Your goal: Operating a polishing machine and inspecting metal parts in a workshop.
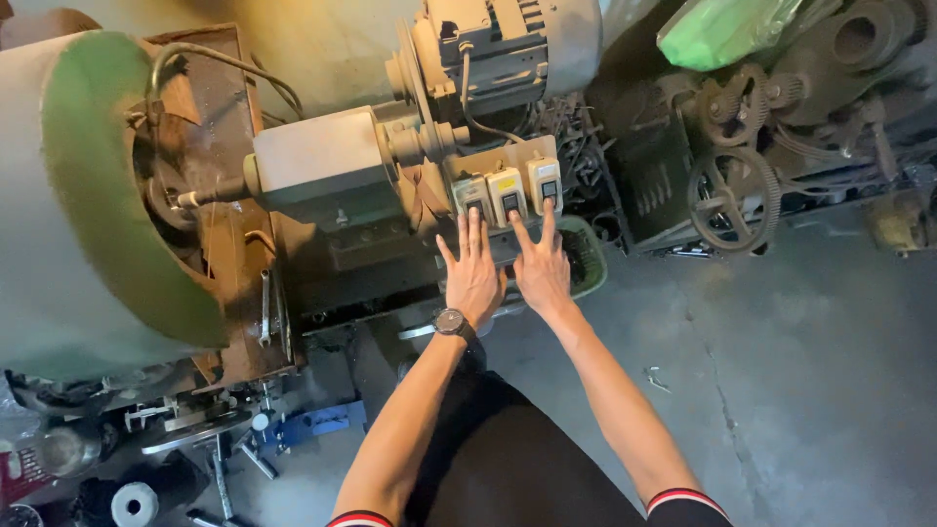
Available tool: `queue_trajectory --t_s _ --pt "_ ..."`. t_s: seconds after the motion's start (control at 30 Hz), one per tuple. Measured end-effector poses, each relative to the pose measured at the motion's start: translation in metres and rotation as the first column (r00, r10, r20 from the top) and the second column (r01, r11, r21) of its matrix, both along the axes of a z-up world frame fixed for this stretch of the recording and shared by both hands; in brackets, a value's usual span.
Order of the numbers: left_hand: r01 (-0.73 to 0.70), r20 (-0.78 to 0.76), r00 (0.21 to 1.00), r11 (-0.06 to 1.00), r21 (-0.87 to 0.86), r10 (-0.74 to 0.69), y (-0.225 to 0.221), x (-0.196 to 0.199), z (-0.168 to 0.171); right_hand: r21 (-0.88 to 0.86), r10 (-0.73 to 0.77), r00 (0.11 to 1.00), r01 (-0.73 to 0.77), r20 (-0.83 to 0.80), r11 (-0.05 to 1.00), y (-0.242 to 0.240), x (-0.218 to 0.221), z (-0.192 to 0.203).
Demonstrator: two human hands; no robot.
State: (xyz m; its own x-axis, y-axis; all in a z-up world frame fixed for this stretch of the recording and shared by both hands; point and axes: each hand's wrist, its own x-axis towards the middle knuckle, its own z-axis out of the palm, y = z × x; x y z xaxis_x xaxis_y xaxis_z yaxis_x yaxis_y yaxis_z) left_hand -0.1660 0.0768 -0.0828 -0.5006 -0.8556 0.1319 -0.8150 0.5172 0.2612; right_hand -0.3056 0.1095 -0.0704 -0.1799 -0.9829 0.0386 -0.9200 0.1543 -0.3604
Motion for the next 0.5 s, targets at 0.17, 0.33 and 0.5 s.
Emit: queue_trajectory --t_s 0.17,0.33,0.5 --pt "-0.019 -0.173 0.984 0.998 0.065 0.03 0.007 0.011 0.008 -0.256 -0.011 0.951 0.095 0.31 0.962 0.017 -0.003 -0.019" --pt "-0.017 -0.491 0.866 0.988 0.155 0.091 0.04 0.09 0.023 -0.156 -0.304 0.57 0.619 0.764 0.77 0.082 -0.007 -0.144" --pt "-0.138 -0.495 0.798 0.903 0.407 0.344 0.08 0.128 0.01 0.264 -0.146 0.983 0.112 0.114 0.958 0.179 0.032 -0.457"
